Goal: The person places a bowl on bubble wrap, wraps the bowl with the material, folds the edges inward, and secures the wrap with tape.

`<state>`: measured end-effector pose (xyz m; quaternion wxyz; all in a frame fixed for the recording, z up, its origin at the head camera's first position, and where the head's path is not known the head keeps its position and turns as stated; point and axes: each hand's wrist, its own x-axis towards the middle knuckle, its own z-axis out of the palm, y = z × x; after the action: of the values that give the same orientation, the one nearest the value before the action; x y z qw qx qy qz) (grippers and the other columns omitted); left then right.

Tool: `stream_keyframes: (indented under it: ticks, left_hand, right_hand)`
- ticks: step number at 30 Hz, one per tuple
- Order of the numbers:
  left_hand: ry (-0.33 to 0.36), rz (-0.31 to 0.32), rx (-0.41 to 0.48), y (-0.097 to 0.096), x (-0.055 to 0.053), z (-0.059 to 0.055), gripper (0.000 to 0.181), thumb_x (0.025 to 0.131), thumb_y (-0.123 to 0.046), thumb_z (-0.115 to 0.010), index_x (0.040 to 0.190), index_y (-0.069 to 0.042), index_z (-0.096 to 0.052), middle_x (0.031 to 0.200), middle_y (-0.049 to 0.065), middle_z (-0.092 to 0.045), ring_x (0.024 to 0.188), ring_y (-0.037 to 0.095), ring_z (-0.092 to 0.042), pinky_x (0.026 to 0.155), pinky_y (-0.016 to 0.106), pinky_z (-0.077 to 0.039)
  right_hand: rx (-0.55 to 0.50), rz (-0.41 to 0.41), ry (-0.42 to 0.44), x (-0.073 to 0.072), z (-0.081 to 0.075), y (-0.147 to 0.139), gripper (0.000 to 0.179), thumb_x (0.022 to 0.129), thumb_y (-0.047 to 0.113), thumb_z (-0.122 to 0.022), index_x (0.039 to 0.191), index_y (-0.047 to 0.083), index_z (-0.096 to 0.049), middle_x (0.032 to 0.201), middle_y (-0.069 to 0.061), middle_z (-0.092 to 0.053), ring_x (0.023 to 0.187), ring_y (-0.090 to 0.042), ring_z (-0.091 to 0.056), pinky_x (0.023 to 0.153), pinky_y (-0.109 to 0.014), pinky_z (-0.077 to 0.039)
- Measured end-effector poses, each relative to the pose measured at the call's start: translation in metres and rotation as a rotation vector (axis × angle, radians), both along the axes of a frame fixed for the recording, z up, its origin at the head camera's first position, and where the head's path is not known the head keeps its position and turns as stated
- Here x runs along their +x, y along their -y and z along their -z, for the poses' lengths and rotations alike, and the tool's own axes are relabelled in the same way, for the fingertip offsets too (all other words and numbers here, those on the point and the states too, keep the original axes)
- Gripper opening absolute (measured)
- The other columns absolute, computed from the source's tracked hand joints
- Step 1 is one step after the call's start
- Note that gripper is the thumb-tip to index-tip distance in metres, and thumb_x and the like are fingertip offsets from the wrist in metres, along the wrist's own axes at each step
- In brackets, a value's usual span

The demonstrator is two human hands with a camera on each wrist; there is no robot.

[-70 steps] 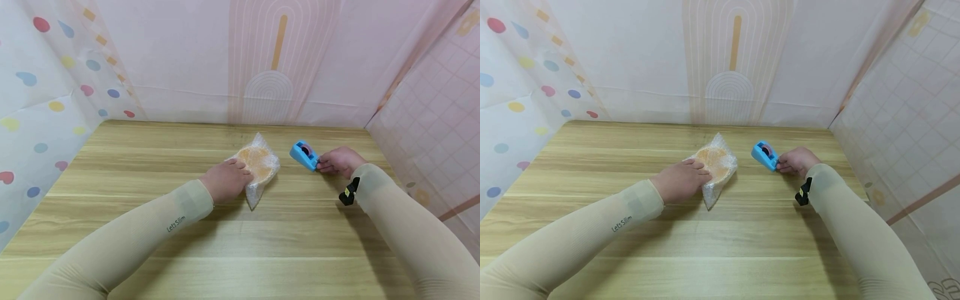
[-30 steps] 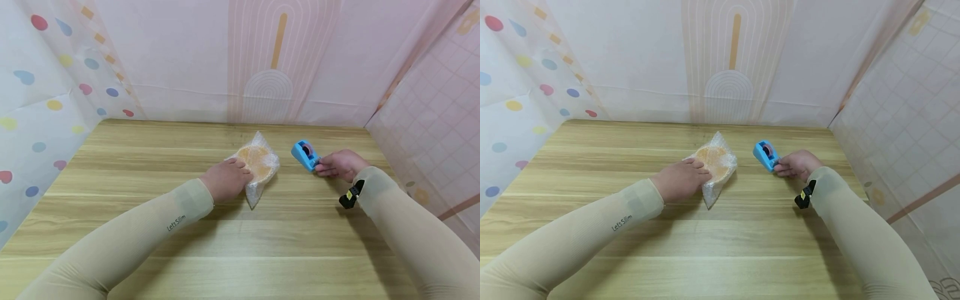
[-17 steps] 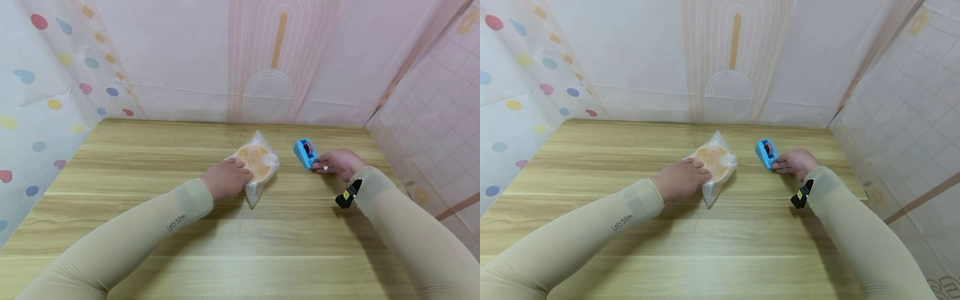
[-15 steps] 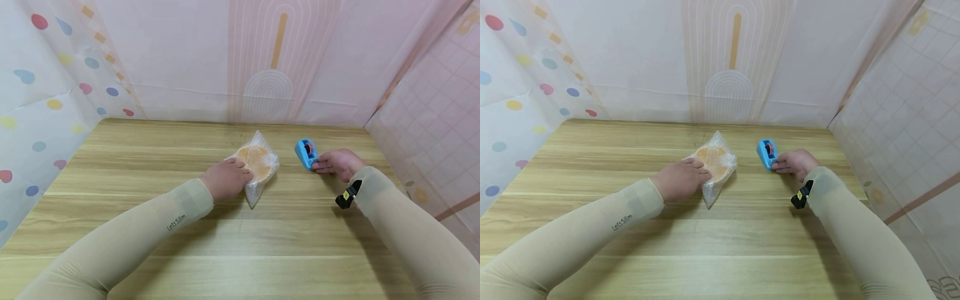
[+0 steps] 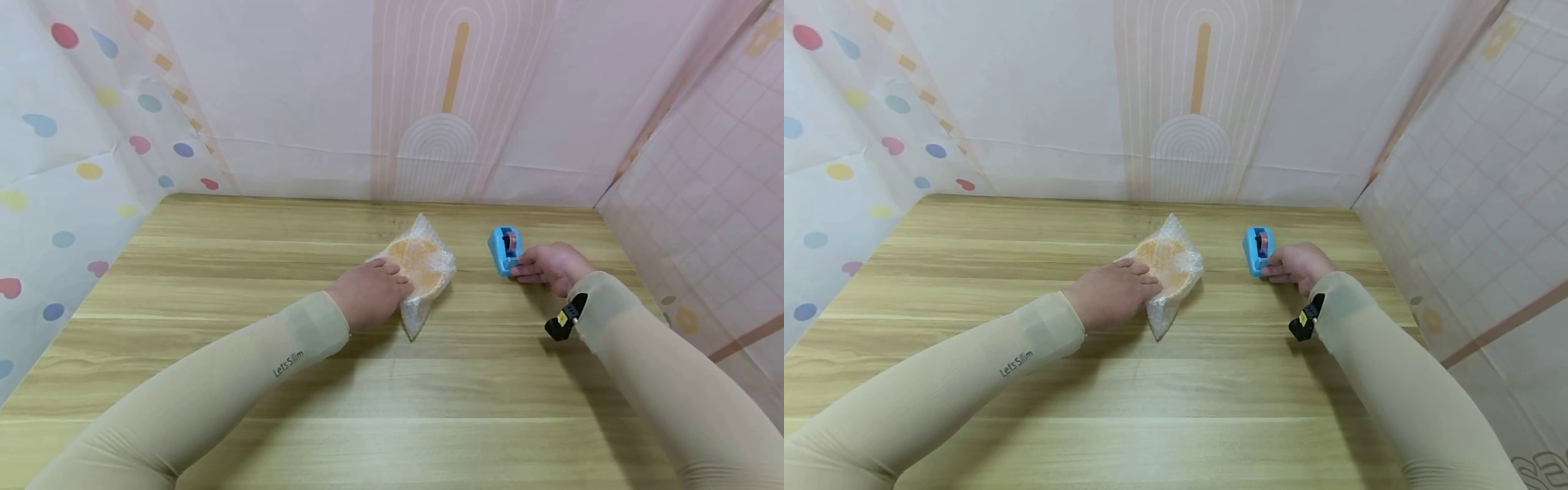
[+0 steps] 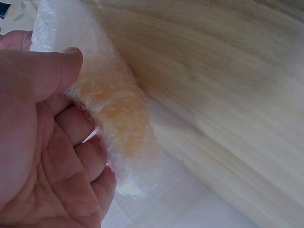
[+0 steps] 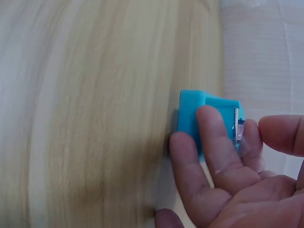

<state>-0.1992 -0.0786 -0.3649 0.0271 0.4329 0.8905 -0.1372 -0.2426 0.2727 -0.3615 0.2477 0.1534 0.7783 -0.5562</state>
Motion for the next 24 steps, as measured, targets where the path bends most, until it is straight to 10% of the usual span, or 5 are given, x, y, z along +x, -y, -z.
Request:
stream_keyframes:
  ticks: [9,16,24]
  left_hand:
    - [0.021,-0.016,-0.007,-0.0009,-0.0024,0.0023,0.038,0.107,-0.012,-0.048,0.141,-0.014,-0.065,0.145,-0.001,-0.067,0.139,0.025,-0.056,0.126,0.046,-0.039]
    - [0.012,-0.012,-0.010,-0.0012,-0.0033,0.0031,0.038,0.107,-0.013,-0.049,0.142,-0.014,-0.064,0.146,-0.001,-0.067,0.139,0.025,-0.056,0.126,0.046,-0.039]
    - [0.006,-0.010,0.004,-0.0010,-0.0026,0.0041,0.038,0.107,-0.013,-0.048,0.142,-0.014,-0.064,0.145,0.000,-0.067,0.140,0.025,-0.056,0.127,0.046,-0.039]
  right_hand:
    - [-0.023,0.033,0.033,-0.0011,0.0008,0.0004,0.053,0.108,0.016,-0.055,0.152,-0.010,-0.040,0.092,0.003,-0.079,0.095,-0.011,-0.074,0.120,-0.042,-0.048]
    - [-0.084,0.067,0.070,0.0015,-0.0019,0.0021,0.018,0.108,0.013,-0.055,0.122,0.001,-0.057,0.083,0.003,-0.077,0.085,-0.008,-0.075,0.095,-0.028,-0.062]
    - [-0.085,0.057,0.106,0.0038,-0.0010,0.0008,0.018,0.111,0.019,-0.052,0.120,0.006,-0.060,0.077,0.007,-0.077,0.081,-0.008,-0.076,0.090,-0.028,-0.046]
